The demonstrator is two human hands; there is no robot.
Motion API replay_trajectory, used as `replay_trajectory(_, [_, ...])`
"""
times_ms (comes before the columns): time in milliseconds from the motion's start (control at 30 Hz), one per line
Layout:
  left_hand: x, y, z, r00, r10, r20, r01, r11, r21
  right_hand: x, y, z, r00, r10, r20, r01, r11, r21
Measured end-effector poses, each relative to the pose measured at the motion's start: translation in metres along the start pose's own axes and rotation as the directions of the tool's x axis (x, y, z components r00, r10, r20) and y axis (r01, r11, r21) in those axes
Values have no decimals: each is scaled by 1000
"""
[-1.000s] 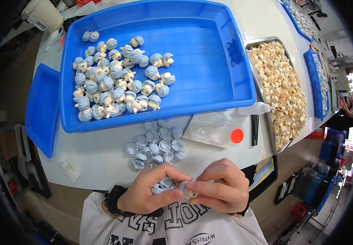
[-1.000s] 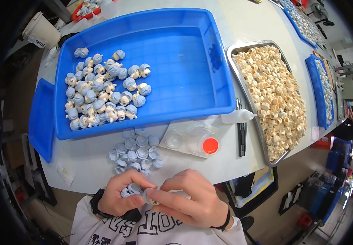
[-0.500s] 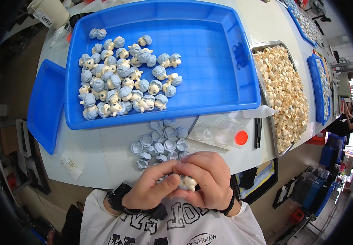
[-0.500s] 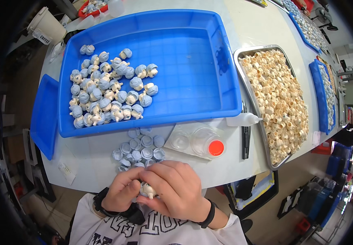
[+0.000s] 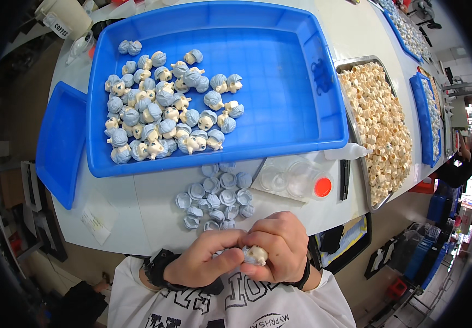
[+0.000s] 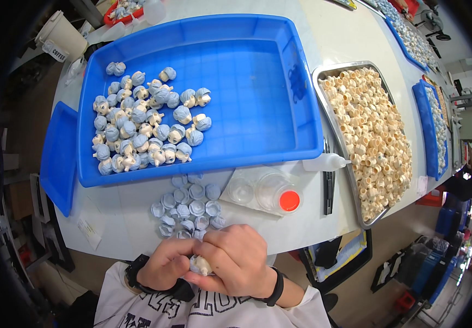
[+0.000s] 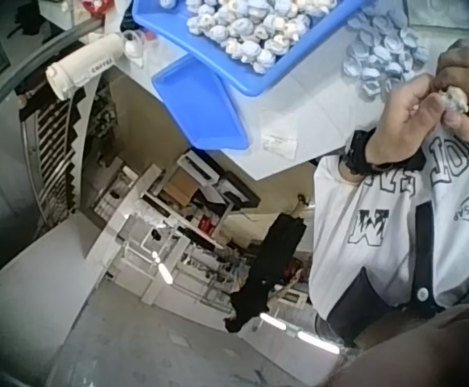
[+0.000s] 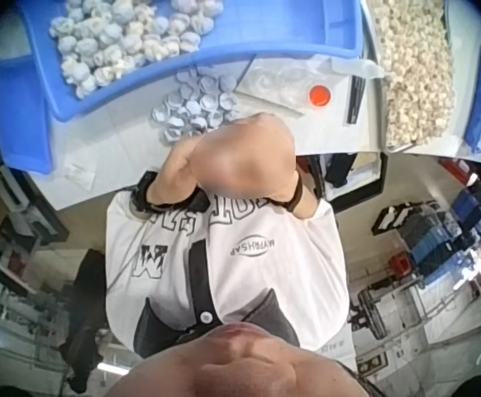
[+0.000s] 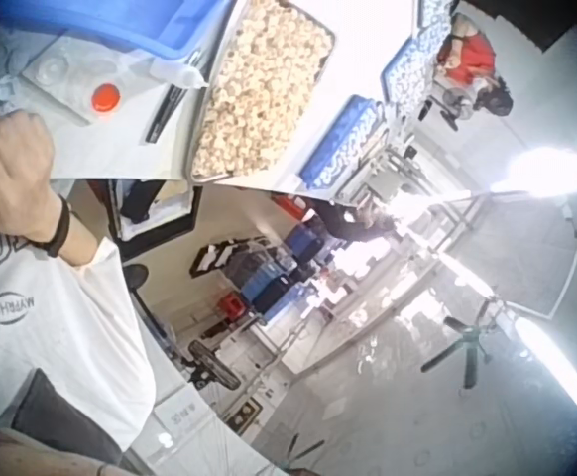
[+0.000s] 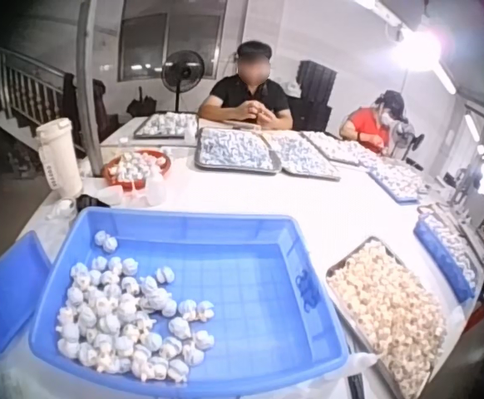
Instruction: The person assembles small decorative items by hand at a workstation. They pick up a light blue plastic shell and a small white figurine, then insert the figurine into the shell. The completed items are placed into a blue tray. The process is repeated continuously throughout the clip.
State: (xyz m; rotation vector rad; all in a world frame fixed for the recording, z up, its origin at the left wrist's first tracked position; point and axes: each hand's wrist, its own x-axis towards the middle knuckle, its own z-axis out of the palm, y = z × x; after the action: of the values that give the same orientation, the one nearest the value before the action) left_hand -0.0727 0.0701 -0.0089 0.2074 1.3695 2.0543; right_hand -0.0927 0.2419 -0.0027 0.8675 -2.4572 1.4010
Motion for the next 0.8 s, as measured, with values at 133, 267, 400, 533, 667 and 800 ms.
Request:
replay_trajectory(133, [-2, -4, 2, 998, -10, -69, 8, 1000, -25, -2, 8, 7, 999, -33, -36, 33, 999, 9])
replay_trajectory(267, [0, 2, 3, 997, 49, -56, -44, 996, 75, -8, 10, 11, 999, -30, -31, 35, 985, 167])
replay_trajectory(400, [-13, 12, -5, 988, -13, -156, -16, 984, -180, -17, 9, -5, 993, -18, 118, -8, 977, 214])
replay_trajectory(533, [0, 17, -14, 871, 139, -471, -310, 900, -307, -30, 15, -28, 997, -28, -78, 41, 983, 181])
replay_trajectory(667, [5, 21, -19, 823, 167, -543, -364, 888, -279, -30, 26, -73, 916, 50, -397, -123, 979, -162])
replay_trajectory(800, [-6, 14, -16, 895, 181, -408, -319, 898, -302, -2, 62, -146, 756, 274, -594, -527, 794, -304])
